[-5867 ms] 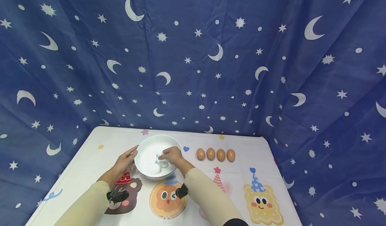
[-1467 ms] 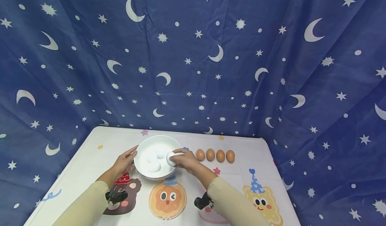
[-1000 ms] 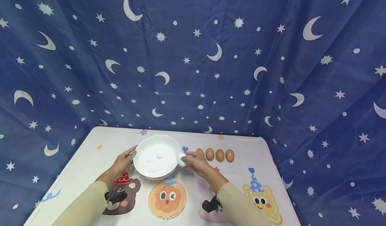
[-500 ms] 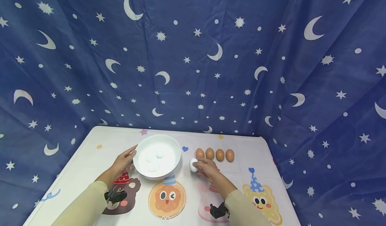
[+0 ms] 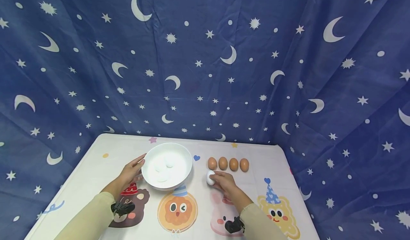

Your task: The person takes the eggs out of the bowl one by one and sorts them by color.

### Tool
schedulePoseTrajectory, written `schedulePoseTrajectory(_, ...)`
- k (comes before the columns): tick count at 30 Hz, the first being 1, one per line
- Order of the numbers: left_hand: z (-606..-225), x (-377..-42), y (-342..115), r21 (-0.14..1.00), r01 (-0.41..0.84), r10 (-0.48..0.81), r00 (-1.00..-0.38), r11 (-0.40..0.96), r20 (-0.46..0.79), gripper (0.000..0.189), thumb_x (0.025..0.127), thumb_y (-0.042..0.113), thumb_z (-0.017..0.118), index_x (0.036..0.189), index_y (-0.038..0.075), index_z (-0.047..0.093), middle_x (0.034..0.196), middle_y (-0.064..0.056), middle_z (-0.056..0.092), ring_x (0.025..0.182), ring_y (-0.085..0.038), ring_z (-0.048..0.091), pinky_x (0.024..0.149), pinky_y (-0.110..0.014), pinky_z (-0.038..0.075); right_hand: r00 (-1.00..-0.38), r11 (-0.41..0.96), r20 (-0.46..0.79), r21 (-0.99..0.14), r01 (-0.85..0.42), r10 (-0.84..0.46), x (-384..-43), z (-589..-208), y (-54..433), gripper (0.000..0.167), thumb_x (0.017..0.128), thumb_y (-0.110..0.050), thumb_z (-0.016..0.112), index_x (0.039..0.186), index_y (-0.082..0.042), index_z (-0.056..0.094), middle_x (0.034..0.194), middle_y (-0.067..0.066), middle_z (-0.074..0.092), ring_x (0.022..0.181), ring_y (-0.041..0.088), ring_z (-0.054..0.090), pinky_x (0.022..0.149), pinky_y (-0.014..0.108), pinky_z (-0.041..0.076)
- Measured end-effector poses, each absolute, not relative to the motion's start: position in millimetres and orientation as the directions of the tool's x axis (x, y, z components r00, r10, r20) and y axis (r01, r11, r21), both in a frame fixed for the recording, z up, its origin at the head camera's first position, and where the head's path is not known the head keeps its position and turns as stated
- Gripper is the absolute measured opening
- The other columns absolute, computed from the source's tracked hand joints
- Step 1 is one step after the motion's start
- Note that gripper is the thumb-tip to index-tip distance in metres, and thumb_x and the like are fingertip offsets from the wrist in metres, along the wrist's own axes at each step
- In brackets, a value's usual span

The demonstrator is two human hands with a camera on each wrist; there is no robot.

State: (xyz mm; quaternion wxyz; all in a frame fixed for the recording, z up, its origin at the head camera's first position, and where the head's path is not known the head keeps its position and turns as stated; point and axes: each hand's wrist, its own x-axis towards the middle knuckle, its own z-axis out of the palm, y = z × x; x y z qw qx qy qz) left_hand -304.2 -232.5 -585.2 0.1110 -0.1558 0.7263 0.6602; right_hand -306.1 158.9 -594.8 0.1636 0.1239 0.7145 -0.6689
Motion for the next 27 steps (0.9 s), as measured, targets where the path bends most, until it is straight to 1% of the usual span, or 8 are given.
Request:
schedulePoseTrajectory(5,-586.3,-304.1,-233.2,0.931,-0.359,-0.069,-0.932,0.065,-0.355,0.056,0.101,0.044,0.051,0.153,0.026,0.037,0.142,-0.021,0.049,0.093,-0.012,0.061,0.074,-0.026,0.060,-0.925,0.047,-0.379,-0.925,0.377,-0.029,-306.9,-601.3,160.6,0.046,0.086,-0.007,0.072,0.124,0.015,0.057,0.116,0.026,0.066,0.094,0.023,0.072,0.084,0.035,0.060)
schedulePoseTrajectory(9,-586.3,-303.9,-233.7,0.932,-0.358,-0.065,-0.933,0.061,-0.354,0.056,0.102,0.044,0.050,0.153,0.026,0.037,0.143,-0.022,0.048,0.092,-0.012,0.061,0.074,-0.026,0.060,-0.929,0.025,-0.369,-0.929,0.369,-0.001,-307.4,-603.9,160.0,0.044,0.085,-0.004,0.073,0.122,0.015,0.058,0.112,0.023,0.068,0.089,0.020,0.071,0.083,0.033,0.061)
schedulePoseTrajectory(12,-586.4,-303.9,-234.1,0.930,-0.361,-0.065,-0.932,0.064,-0.357,0.056,0.102,0.044,0.050,0.153,0.027,0.037,0.144,-0.021,0.047,0.094,-0.012,0.061,0.074,-0.026,0.060,-0.931,0.037,-0.364,-0.930,0.365,0.025,-308.2,-602.8,158.3,0.043,0.083,-0.002,0.074,0.120,0.015,0.060,0.106,0.017,0.070,0.084,0.017,0.070,0.080,0.032,0.062)
schedulePoseTrajectory(17,-585.9,-303.9,-234.0,0.929,-0.362,-0.065,-0.931,0.070,-0.358,0.055,0.102,0.044,0.050,0.153,0.027,0.037,0.144,-0.020,0.047,0.095,-0.012,0.061,0.075,-0.026,0.060,-0.937,0.106,-0.344,-0.931,0.349,0.058,-309.8,-599.4,155.1,0.039,0.081,-0.003,0.075,0.115,0.014,0.063,0.095,0.012,0.071,0.077,0.015,0.069,0.074,0.030,0.062)
schedulePoseTrajectory(20,-585.6,-303.9,-233.8,0.928,-0.365,-0.065,-0.930,0.072,-0.361,0.055,0.102,0.044,0.049,0.153,0.028,0.036,0.143,-0.020,0.047,0.094,-0.011,0.061,0.075,-0.026,0.060,-0.939,0.154,-0.335,-0.926,0.344,0.078,-310.8,-597.9,153.6,0.039,0.081,-0.004,0.076,0.114,0.013,0.064,0.098,0.015,0.070,0.078,0.016,0.068,0.073,0.031,0.062)
schedulePoseTrajectory(23,-585.6,-303.7,-233.7,0.928,-0.366,-0.069,-0.930,0.073,-0.362,0.055,0.102,0.044,0.050,0.153,0.028,0.037,0.143,-0.020,0.047,0.094,-0.011,0.061,0.075,-0.026,0.060,-0.937,0.189,-0.334,-0.919,0.347,0.099,-311.6,-597.8,152.6,0.039,0.081,-0.005,0.077,0.113,0.013,0.064,0.105,0.021,0.068,0.081,0.018,0.069,0.075,0.033,0.063)
schedulePoseTrajectory(25,-585.6,-303.6,-233.8,0.928,-0.365,-0.069,-0.930,0.077,-0.360,0.056,0.102,0.044,0.050,0.153,0.028,0.037,0.144,-0.020,0.047,0.094,-0.012,0.061,0.075,-0.026,0.060,-0.937,0.203,-0.332,-0.915,0.348,0.108,-311.9,-597.3,152.2,0.041,0.080,-0.005,0.078,0.114,0.013,0.063,0.109,0.024,0.067,0.082,0.020,0.069,0.076,0.034,0.063)
schedulePoseTrajectory(27,-585.1,-303.2,-233.7,0.928,-0.364,-0.069,-0.931,0.082,-0.359,0.056,0.102,0.045,0.050,0.153,0.028,0.037,0.144,-0.020,0.046,0.095,-0.012,0.061,0.076,-0.026,0.060,-0.936,0.209,-0.331,-0.913,0.351,0.122,-312.6,-597.6,152.0,0.041,0.080,-0.005,0.079,0.114,0.012,0.064,0.110,0.025,0.067,0.082,0.019,0.069,0.076,0.034,0.063)
